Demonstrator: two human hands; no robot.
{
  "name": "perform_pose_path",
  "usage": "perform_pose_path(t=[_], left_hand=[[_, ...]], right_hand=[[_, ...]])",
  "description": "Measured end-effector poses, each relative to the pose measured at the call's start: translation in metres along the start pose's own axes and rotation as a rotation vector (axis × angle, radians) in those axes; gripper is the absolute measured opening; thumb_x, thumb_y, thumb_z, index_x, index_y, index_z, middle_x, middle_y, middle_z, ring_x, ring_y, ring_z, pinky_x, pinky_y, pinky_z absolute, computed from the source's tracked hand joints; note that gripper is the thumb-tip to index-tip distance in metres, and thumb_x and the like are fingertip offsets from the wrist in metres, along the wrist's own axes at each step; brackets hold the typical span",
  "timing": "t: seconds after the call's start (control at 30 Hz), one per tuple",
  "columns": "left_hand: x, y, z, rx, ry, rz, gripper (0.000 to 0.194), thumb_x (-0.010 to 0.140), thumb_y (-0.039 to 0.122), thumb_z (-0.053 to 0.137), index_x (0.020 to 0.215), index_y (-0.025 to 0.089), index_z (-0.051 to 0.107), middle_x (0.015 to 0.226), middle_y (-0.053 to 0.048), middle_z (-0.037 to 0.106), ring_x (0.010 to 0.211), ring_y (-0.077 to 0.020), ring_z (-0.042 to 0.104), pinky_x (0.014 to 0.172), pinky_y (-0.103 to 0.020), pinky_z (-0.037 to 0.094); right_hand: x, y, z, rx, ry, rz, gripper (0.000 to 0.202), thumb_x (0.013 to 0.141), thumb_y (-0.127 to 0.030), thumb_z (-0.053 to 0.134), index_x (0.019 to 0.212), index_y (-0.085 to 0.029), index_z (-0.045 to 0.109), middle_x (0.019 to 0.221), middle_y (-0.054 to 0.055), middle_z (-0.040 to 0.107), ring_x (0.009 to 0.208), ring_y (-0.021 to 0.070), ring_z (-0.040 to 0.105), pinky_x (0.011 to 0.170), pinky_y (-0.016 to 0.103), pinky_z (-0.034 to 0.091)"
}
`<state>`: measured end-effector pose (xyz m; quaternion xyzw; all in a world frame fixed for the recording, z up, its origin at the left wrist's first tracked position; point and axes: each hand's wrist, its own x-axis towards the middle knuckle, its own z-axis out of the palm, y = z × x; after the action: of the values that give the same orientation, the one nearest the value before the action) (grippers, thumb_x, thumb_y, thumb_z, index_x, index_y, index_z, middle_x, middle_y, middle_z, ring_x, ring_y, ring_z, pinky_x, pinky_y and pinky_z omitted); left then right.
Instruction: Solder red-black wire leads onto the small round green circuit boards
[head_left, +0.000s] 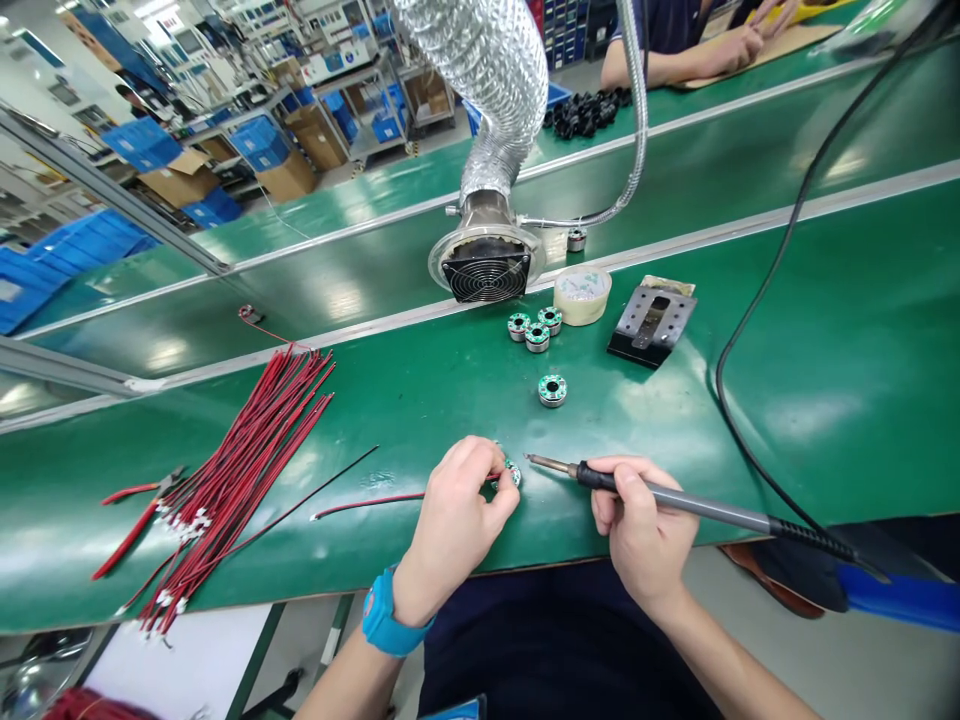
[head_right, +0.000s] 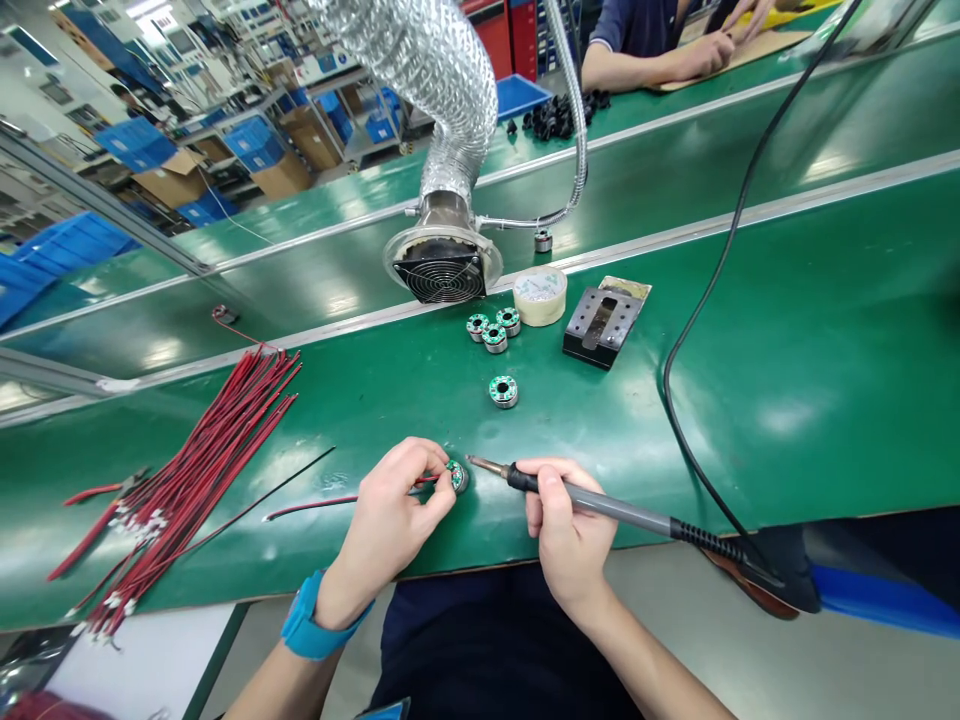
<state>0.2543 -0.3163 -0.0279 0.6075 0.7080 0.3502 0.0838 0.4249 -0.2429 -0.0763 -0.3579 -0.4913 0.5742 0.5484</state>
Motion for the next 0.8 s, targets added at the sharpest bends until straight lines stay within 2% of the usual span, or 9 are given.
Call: perform_pose_path(t=[0.3, 0.47, 0.6, 0.73, 0.8], left_hand=[[0.002, 0.001, -0.001, 0.021, -0.027, -0.021, 0.021, 0.093, 0.007, 0.058, 0.081, 0.022, 0.049, 0.089, -0.002, 0.062, 0.085, -0.0178, 0.058, 0.077, -0.032, 0.045], [0.001, 0.000, 0.000, 0.037, -0.029, -0.029, 0.021, 0.092, 0.007, 0.058, 0.080, 0.022, 0.048, 0.088, -0.002, 0.062, 0.084, -0.0180, 0.058, 0.077, -0.032, 0.045], [0.000, -0.003, 0.001, 0.064, -0.039, -0.033, 0.020, 0.092, 0.009, 0.055, 0.080, 0.022, 0.046, 0.085, -0.001, 0.060, 0.080, -0.0178, 0.059, 0.073, -0.030, 0.046], [0.000, -0.007, 0.002, 0.093, -0.029, -0.009, 0.019, 0.095, 0.012, 0.051, 0.081, 0.023, 0.046, 0.082, -0.001, 0.059, 0.072, -0.0163, 0.060, 0.067, -0.029, 0.047], [-0.002, -0.009, 0.002, 0.133, -0.040, -0.018, 0.010, 0.095, 0.016, 0.055, 0.089, 0.024, 0.053, 0.088, -0.001, 0.063, 0.072, -0.0167, 0.064, 0.067, -0.029, 0.049]], right_hand=[[0.000, -0.004, 0.001, -0.048, -0.034, -0.014, 0.029, 0.106, -0.037, 0.057, 0.093, -0.018, 0.075, 0.051, -0.005, 0.055, 0.039, 0.0092, 0.050, 0.036, 0.018, 0.041], [-0.004, -0.002, -0.002, -0.125, -0.080, -0.071, 0.023, 0.108, -0.031, 0.054, 0.104, -0.020, 0.075, 0.060, -0.005, 0.060, 0.043, 0.0084, 0.053, 0.041, 0.019, 0.045], [0.007, -0.005, 0.000, -0.354, -0.155, -0.301, 0.020, 0.106, -0.022, 0.056, 0.116, -0.022, 0.073, 0.073, -0.003, 0.065, 0.051, 0.0093, 0.059, 0.051, 0.021, 0.051], [0.038, -0.012, 0.006, -0.500, -0.249, -0.586, 0.028, 0.105, -0.014, 0.055, 0.128, -0.022, 0.069, 0.088, 0.002, 0.069, 0.069, 0.0126, 0.069, 0.067, 0.024, 0.057], [0.055, -0.013, 0.009, -0.583, -0.257, -0.676, 0.031, 0.105, -0.013, 0.055, 0.133, -0.022, 0.066, 0.100, 0.006, 0.071, 0.080, 0.0142, 0.073, 0.073, 0.025, 0.059]])
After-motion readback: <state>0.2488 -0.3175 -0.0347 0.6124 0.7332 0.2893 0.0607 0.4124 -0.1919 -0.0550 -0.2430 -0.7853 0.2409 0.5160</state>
